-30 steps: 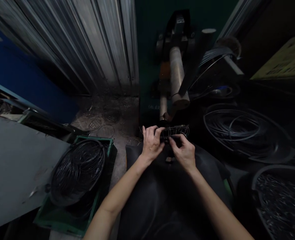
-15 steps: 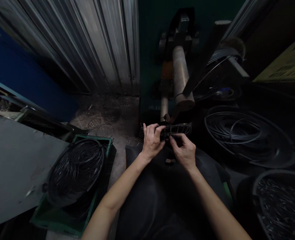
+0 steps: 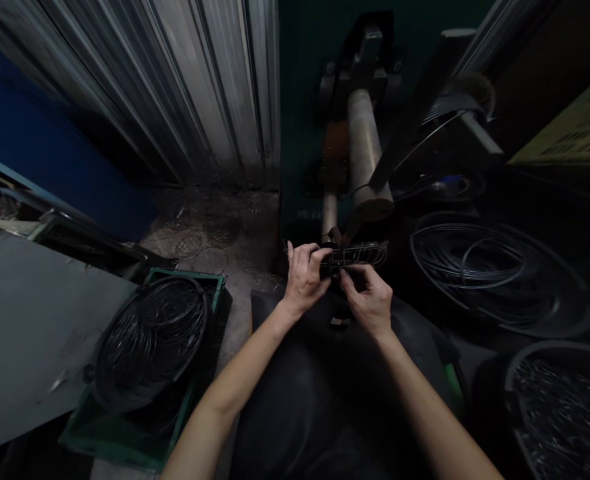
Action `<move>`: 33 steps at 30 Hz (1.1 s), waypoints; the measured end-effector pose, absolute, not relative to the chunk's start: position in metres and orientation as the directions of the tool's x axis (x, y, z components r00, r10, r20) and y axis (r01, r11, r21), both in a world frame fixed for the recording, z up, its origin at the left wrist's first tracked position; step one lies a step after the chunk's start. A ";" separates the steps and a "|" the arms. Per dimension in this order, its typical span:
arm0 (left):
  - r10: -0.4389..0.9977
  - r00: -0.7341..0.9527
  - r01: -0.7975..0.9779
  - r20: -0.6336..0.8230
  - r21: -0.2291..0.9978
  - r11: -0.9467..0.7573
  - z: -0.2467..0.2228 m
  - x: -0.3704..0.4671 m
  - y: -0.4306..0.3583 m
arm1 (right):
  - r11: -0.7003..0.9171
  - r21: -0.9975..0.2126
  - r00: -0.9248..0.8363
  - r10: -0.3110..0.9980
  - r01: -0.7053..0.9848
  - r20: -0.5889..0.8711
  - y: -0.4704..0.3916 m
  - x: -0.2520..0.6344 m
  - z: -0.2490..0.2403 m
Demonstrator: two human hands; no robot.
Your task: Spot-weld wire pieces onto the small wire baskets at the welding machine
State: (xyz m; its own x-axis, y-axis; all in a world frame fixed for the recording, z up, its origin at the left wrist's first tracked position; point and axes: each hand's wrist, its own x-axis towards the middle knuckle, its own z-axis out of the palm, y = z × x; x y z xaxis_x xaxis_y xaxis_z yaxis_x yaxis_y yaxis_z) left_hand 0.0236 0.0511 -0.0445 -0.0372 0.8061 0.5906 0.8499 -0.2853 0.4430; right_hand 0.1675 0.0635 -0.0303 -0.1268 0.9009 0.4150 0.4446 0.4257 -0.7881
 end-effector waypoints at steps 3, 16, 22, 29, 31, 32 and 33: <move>0.810 -0.041 0.852 0.586 0.443 -0.278 -0.042 0.023 0.054 | 0.426 -0.787 -0.119 0.900 0.447 0.419 0.066 0.167 -0.030; 0.804 -0.016 0.867 0.594 0.409 -0.285 -0.044 0.020 0.063 | 0.406 -0.792 -0.100 0.908 0.456 0.408 0.071 0.164 -0.036; 0.781 -0.005 0.868 0.625 0.391 -0.307 -0.046 0.016 0.064 | 0.388 -0.806 -0.089 0.916 0.447 0.392 0.072 0.158 -0.039; 0.776 -0.041 0.825 0.630 0.459 -0.330 -0.041 0.019 0.045 | 0.374 -0.722 -0.047 0.902 0.582 0.429 0.023 0.224 -0.018; 0.801 -0.071 0.820 0.595 0.492 -0.292 -0.038 0.028 0.025 | 0.285 -0.662 -0.005 0.921 0.693 0.390 0.000 0.281 -0.023; 0.826 -0.086 0.819 0.557 0.512 -0.259 -0.037 0.035 0.014 | 0.205 -0.633 0.052 0.930 0.747 0.363 -0.010 0.314 -0.030; 0.855 -0.100 0.819 0.508 0.530 -0.220 -0.036 0.043 0.004 | 0.079 -0.605 0.160 0.930 0.792 0.331 -0.017 0.348 -0.038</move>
